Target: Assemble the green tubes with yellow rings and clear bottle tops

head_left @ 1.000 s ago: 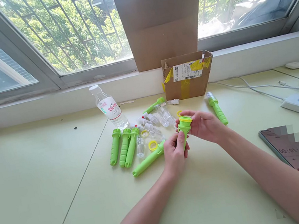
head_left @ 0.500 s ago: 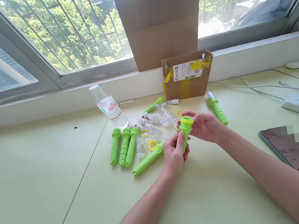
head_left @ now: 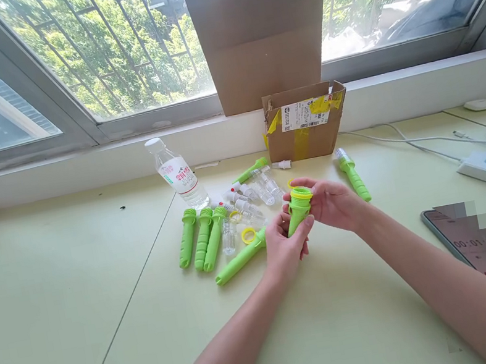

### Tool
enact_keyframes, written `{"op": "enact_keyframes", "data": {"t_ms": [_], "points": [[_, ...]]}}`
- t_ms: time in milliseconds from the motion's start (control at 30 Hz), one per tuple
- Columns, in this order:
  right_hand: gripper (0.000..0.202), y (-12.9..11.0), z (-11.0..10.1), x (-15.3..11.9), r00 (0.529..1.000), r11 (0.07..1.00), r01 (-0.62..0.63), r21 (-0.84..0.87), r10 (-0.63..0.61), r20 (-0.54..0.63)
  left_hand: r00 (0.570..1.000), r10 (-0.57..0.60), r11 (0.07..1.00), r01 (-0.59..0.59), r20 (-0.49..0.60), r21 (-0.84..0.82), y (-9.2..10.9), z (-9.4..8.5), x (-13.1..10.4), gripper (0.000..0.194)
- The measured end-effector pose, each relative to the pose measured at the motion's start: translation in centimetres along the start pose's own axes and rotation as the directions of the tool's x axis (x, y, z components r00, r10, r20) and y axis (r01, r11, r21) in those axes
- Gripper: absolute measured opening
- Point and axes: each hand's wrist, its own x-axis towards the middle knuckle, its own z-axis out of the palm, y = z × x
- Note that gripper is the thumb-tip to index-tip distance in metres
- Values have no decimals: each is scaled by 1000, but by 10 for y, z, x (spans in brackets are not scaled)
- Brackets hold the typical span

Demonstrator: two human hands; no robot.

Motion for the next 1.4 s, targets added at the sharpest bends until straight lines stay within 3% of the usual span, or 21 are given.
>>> {"op": "enact_keyframes", "data": {"t_ms": [133, 267, 533, 767, 1100, 1233, 1400], "points": [[30, -2, -1, 0, 999, 999, 27, -34, -28, -38, 995, 16, 999, -11, -98, 48, -5, 2, 3, 35], [29, -3, -1, 0, 996, 996, 57, -64, -61, -65, 992, 39, 994, -26, -118, 107, -5, 2, 5, 31], [27, -3, 2, -1, 996, 995, 56, -83, -61, -59, 996, 75, 989, -69, -43, 128, 3, 0, -1, 36], [30, 0, 4, -1, 999, 999, 39, -1, -39, 35, 997, 49, 993, -55, 59, 103, 7, -3, -1, 44], [34, 0, 2, -3, 997, 998, 48, -28, -46, 56, 981, -68, 997, 72, 181, -21, 5, -10, 2, 51], [30, 1, 3, -2, 999, 998, 43, -44, -42, 28, 987, -71, 996, 79, 142, -52, 3, -7, 2, 48], [27, -1, 1, -1, 999, 998, 41, -43, -41, -7, 998, -39, 994, 35, -43, -100, 1, 0, 4, 40]]}}
